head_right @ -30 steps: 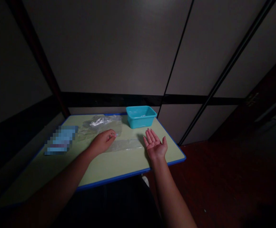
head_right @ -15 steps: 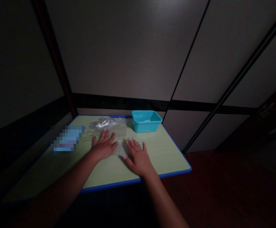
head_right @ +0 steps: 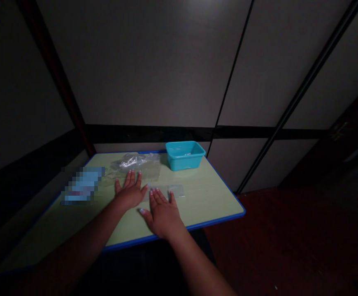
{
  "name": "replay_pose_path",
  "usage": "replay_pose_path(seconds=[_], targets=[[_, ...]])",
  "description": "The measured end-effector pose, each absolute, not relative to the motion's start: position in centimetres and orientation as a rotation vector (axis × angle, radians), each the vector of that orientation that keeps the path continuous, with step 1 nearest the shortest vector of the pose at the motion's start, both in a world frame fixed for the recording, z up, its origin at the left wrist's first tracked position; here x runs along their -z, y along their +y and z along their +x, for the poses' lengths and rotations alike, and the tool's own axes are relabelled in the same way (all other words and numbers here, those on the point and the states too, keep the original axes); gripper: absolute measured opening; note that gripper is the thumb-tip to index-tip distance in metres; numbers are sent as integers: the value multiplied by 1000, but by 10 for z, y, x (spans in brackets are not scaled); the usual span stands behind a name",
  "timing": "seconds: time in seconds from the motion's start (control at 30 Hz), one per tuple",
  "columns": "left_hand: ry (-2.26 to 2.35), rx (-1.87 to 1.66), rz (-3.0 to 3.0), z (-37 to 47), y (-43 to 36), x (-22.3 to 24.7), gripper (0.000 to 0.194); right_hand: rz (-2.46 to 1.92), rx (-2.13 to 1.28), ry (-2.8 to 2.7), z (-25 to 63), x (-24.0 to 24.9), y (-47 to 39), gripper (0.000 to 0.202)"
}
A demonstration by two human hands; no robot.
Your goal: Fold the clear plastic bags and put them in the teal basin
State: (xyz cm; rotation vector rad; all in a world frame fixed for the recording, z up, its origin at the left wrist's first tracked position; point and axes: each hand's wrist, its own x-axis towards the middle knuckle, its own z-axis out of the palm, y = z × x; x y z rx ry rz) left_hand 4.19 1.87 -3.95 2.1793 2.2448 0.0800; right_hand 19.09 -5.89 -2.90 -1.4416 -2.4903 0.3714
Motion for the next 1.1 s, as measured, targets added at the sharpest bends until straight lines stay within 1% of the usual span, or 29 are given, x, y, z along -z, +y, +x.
replay_pose_path(seconds=[0.17,0.43,0.63,0.73,0.83,0.93,1.03,1.1], targets=[[2224,-39,2143,42,20,40,66,-1616,-368,-2395,215,29,-60,67],[2218,-57,2139,40,21,42,67,-1872,-284,-2288,250,33,-64,64],[2217,-186,2261,41,20,41,65,-1932,-288,-2297,258,35,-63,62],[2190,-244,2322,42,19,40,63,-1907,-267,-2345,263,25,-51,60],[2166,-233,2344,42,19,41,63,-1889,-149,-2375,268,6,-25,57],[2136,-243,2352,41,18,41,62,-1845,-105,-2487,268,-14,8,44],[2051,-361,2411,40,17,39,61,-1869,-57,-2641,261,-25,36,38],[1903,-491,2493,41,15,34,56,-1809,-141,-2750,255,-26,47,38]])
